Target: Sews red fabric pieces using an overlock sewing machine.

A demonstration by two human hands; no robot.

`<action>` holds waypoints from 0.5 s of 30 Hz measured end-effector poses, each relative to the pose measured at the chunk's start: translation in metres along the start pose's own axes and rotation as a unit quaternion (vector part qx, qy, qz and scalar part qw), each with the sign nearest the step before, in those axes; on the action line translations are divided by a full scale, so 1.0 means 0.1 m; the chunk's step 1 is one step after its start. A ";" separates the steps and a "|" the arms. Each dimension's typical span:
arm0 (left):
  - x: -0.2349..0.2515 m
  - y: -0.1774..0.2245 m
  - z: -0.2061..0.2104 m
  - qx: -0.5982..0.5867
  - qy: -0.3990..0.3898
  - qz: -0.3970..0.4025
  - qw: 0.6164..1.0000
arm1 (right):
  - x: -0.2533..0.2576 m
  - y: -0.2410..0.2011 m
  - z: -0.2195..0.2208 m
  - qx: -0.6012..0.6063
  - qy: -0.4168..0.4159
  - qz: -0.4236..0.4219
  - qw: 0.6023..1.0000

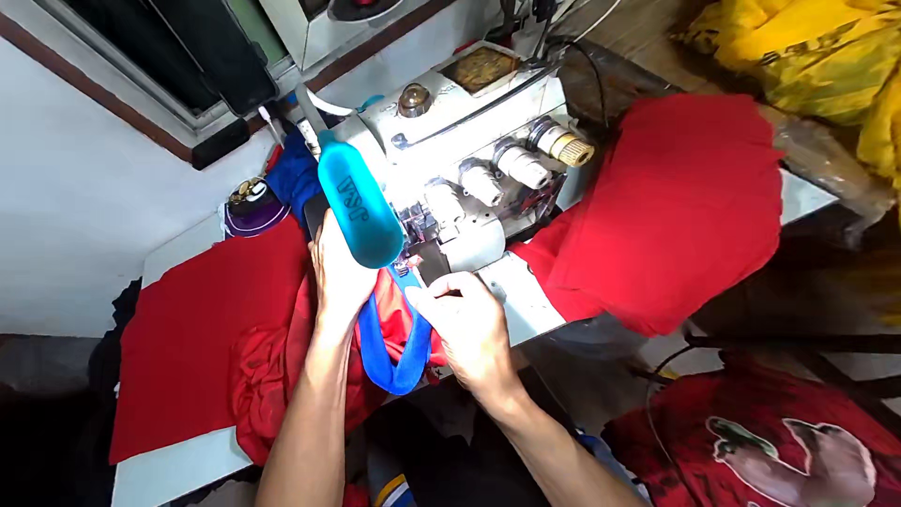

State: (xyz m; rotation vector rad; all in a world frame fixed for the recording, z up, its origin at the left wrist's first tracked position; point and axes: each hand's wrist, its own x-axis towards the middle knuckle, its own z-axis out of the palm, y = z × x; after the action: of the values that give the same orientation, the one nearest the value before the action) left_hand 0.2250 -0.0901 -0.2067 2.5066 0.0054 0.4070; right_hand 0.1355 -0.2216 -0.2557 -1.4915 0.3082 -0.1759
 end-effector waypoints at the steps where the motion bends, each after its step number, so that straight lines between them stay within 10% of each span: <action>1: 0.04 -0.01 0.01 -0.002 0.004 -0.001 1.000 | 0.00 0.00 0.00 -0.005 -0.001 0.000 1.000; 10: -0.94 -0.13 -0.45 0.031 -0.012 0.237 0.971 | 0.08 -0.02 -0.01 -0.059 -0.010 -0.033 0.998; 15: -1.18 -0.02 -0.65 0.095 -0.087 0.352 0.927 | 0.17 -0.03 -0.11 -0.204 -0.001 -0.284 0.937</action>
State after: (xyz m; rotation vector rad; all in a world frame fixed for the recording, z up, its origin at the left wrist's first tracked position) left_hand 0.0941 -0.0631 -0.1916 2.6600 -0.9906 0.4776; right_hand 0.1488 -0.2372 -0.2546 -1.9685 -0.1088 -0.5997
